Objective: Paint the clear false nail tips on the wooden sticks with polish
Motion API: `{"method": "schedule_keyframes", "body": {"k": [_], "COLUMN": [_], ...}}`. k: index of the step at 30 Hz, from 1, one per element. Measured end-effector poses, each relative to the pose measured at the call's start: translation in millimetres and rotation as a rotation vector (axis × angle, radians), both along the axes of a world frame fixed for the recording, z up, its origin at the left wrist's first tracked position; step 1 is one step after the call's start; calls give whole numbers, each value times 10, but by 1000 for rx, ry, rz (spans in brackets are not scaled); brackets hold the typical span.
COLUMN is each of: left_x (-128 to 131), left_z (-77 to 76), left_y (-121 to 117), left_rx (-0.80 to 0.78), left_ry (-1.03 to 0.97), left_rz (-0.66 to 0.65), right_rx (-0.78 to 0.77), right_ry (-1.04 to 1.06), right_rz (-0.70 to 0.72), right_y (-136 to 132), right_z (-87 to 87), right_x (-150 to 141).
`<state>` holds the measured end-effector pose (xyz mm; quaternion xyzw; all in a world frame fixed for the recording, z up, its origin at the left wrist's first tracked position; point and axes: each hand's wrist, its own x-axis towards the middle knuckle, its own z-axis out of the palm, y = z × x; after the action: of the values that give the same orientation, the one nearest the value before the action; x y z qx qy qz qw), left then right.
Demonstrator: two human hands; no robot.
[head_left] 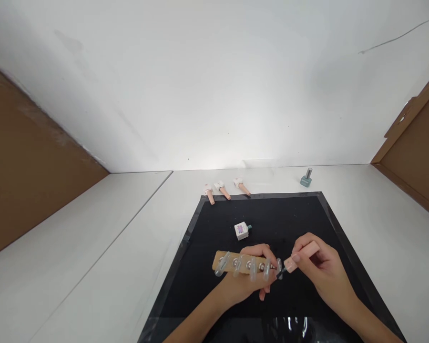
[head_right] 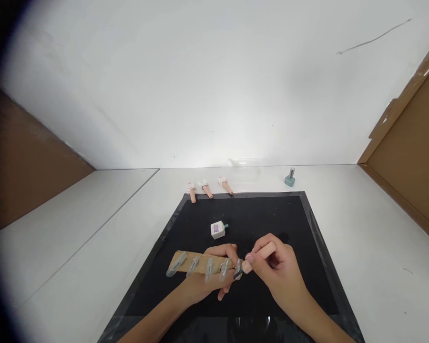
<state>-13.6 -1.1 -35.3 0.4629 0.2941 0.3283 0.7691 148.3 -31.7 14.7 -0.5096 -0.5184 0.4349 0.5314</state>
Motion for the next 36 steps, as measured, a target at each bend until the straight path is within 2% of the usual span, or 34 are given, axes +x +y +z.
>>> {"method": "schedule_keyframes", "body": {"k": [6, 11, 14, 19, 29, 31, 36], "left_x": [-10, -50, -49, -30, -29, -28, -21], "left_z": [25, 72, 115, 165, 91, 76, 67], "left_y": [-11, 12, 14, -1, 4, 6, 12], "left_rx": [35, 123, 122, 107, 36, 26, 1], "left_ry": [-4, -32, -16, 5, -7, -25, -59], "left_rz": [39, 130, 124, 81, -35, -42, -42], "right_rx": [-42, 45, 88, 163, 383, 410, 363], "right_ry": [59, 337, 399, 296, -4, -5, 90], "right_rz": [-3, -143, -69, 51, 47, 35, 40], "right_y": [5, 5, 4, -27, -26, -14, -12], "right_z": [-88, -168, -175, -214, -165, -173, -191], "right_x": [-2, 162, 205, 163, 111, 109, 143]}}
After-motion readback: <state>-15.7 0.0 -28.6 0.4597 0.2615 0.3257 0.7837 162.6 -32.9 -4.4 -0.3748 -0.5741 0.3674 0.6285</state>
